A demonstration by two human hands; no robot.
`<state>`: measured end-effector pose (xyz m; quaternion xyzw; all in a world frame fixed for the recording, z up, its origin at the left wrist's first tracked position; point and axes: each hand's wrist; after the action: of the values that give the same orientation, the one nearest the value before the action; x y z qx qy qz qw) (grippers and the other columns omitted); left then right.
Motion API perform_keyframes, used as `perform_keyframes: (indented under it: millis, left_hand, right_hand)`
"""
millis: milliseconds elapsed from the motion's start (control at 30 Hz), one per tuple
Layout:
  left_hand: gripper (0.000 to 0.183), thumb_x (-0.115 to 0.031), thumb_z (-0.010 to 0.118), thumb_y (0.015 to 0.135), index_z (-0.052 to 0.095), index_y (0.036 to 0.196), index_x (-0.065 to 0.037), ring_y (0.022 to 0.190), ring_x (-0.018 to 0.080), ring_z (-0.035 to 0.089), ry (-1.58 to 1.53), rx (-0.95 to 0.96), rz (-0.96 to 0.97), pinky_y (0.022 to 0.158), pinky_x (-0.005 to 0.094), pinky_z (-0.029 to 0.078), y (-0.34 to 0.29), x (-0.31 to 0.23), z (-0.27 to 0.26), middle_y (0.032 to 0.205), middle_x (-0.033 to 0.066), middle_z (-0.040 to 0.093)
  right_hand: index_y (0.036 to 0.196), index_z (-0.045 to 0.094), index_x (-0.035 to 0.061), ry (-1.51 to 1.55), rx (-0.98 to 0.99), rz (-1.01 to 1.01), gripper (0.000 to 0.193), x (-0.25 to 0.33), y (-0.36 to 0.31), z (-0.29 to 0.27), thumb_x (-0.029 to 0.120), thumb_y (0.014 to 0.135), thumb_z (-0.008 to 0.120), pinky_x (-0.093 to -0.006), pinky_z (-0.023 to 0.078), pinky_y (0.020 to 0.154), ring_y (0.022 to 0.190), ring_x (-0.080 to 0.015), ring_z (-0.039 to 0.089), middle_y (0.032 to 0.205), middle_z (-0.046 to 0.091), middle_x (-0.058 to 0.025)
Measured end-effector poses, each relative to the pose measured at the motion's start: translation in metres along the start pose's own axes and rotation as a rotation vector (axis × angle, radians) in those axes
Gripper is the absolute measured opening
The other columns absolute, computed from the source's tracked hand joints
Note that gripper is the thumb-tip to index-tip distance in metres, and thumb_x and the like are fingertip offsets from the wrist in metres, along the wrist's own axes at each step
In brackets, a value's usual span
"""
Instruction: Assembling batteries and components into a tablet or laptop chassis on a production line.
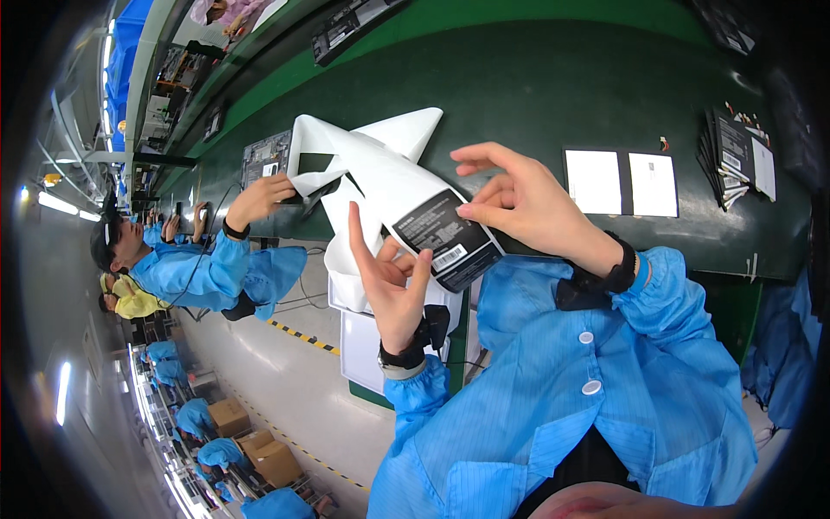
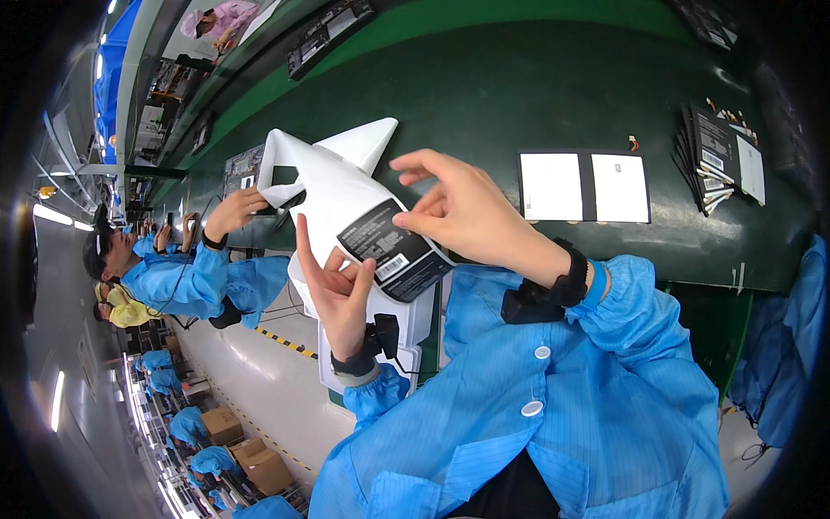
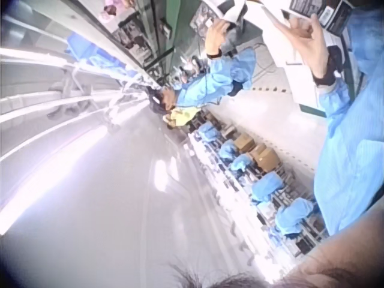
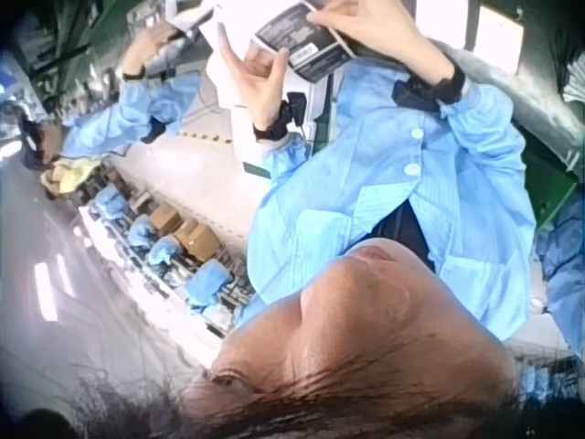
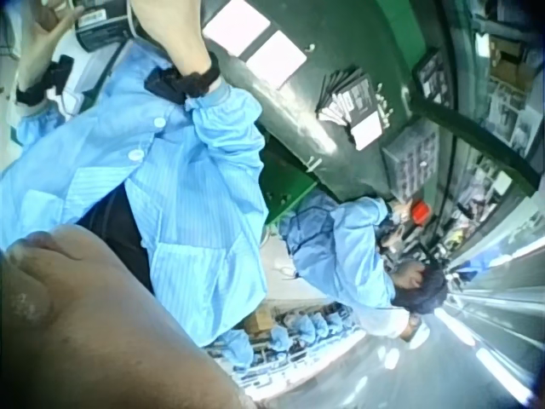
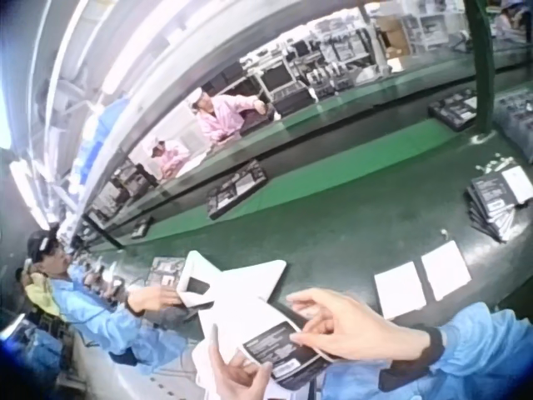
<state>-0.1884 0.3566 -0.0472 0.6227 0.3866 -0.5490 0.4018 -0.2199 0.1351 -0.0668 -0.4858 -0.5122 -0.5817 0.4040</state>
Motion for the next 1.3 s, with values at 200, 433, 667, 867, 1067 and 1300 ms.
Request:
perform_keyframes:
  millis: [200,433,667,867,1067,1300]
  left_hand:
    - [0.080,0.013,0.067,0.090,0.031,0.160,0.000,0.086,0.0118,0.070,0.148,0.092,-0.014,0.072,0.0223,0.055,-0.001,0.013,-0.008,0.120,0.0175,0.070]
    - [0.069,0.002,0.079,0.082,0.054,0.146,0.000,0.111,0.0159,0.068,0.552,0.500,0.062,0.104,0.0379,0.049,0.032,-0.034,-0.036,0.127,0.0143,0.071]
    - [0.066,-0.047,0.068,0.095,0.057,0.143,-0.003,0.137,0.0509,0.047,1.503,-0.183,0.153,0.112,0.0533,0.043,0.187,0.013,-0.211,0.143,0.0422,0.048]
    - [0.058,-0.024,0.070,0.100,0.050,0.150,-0.003,0.111,0.0186,0.061,0.967,0.081,0.074,0.091,0.0303,0.050,0.201,0.021,-0.153,0.136,0.0123,0.062]
    - [0.082,-0.011,0.087,0.076,0.051,0.150,-0.004,0.144,0.0368,0.048,0.718,0.371,0.525,0.117,0.0459,0.037,0.073,-0.073,-0.016,0.157,0.0208,0.048]
    - [0.066,0.003,0.087,0.075,0.060,0.135,0.002,0.130,0.0297,0.056,0.388,0.218,0.463,0.110,0.0387,0.046,0.043,-0.005,0.049,0.135,0.0170,0.059]
  right_hand:
    - [0.137,0.058,-0.0009,0.254,0.080,0.254,0.050,-0.007,-0.012,-0.004,0.008,0.092,0.076,-0.0232,0.056,0.079,0.086,-0.0096,0.070,0.120,0.069,-0.0174]
    - [0.142,0.053,-0.0016,0.464,0.123,0.423,0.054,-0.009,-0.008,-0.011,0.005,0.093,0.074,-0.0245,0.056,0.086,0.096,-0.0116,0.070,0.107,0.073,-0.0115]
    - [0.133,0.063,-0.0024,0.435,0.074,0.305,0.040,0.007,-0.018,-0.011,-0.006,0.093,0.067,-0.0199,0.054,0.081,0.083,-0.0053,0.064,0.096,0.070,-0.0031]
    - [0.131,0.065,-0.0031,0.194,-0.208,0.085,0.038,0.008,-0.041,-0.027,-0.007,0.093,0.067,-0.0203,0.053,0.079,0.085,-0.0054,0.064,0.102,0.073,-0.0081]
    - [0.130,0.065,-0.0042,0.201,-0.268,-0.012,0.038,0.015,-0.051,-0.028,-0.007,0.093,0.069,-0.0231,0.054,0.080,0.088,-0.0081,0.066,0.104,0.074,-0.0110]
    - [0.134,0.064,-0.0014,0.168,-0.284,-0.033,0.045,0.016,-0.058,-0.029,-0.008,0.090,0.070,-0.0221,0.050,0.075,0.087,-0.0074,0.063,0.101,0.069,-0.0064]
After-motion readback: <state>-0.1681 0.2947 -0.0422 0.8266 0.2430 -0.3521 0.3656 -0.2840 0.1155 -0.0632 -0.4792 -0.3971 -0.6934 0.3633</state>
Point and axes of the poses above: each hand's wrist, its own y-axis towards the middle knuckle, its own z-axis out of the palm, x = y × z
